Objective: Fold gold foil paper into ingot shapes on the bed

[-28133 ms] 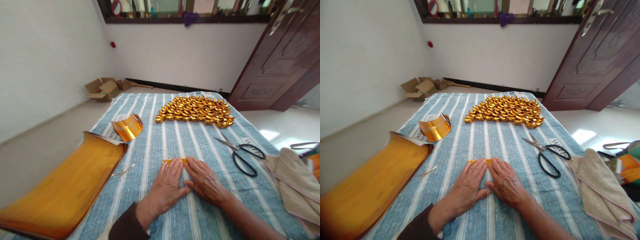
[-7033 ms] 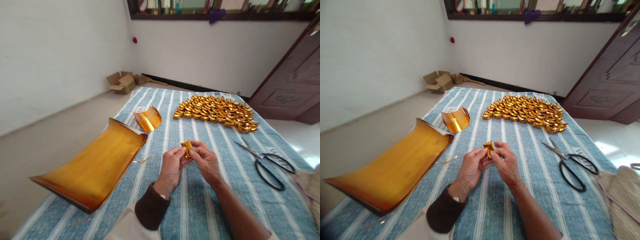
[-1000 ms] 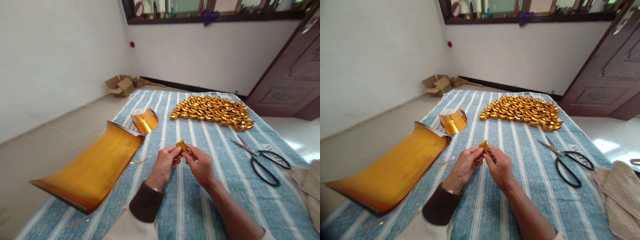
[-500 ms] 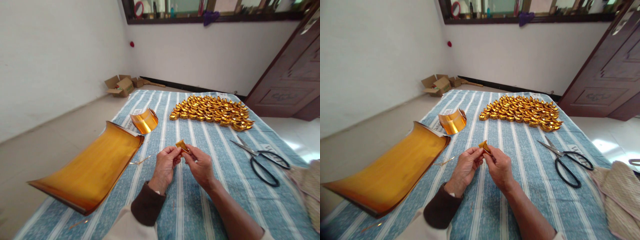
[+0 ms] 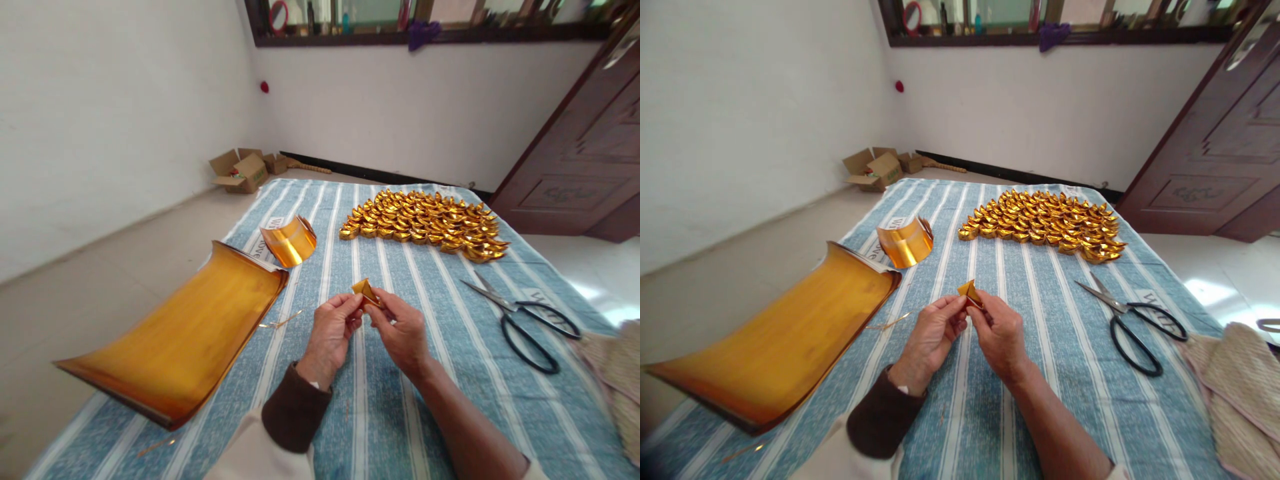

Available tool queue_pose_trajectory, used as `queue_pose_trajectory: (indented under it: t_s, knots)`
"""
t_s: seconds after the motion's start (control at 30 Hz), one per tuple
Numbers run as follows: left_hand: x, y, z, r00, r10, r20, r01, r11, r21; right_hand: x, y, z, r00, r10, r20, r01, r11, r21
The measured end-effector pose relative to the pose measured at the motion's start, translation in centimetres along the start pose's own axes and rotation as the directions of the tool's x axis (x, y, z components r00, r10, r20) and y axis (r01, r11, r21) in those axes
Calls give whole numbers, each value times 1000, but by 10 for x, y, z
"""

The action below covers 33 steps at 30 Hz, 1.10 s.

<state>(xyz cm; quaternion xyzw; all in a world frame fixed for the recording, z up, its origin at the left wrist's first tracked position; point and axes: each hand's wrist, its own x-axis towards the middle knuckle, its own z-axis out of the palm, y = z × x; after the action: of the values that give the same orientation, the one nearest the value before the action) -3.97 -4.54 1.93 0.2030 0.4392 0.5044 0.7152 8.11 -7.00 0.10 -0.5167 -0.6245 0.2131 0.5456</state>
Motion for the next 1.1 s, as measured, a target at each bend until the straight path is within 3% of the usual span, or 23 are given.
queue_pose_trajectory:
  t_s: [0.33,0.7,1.1]
  knots:
    - [2,1,-3,992,-92,86,100,991,-90,0,1,-2,1000,-23,-6,23,1000,-2]
    - [1,4,-5,977,-138,161,150,986,-67,1,0,-5,996,-83,-16,83,996,-35]
    - [0,1,-4,976,-48,211,49,999,-1,3,0,-6,996,-86,-18,85,996,-40]
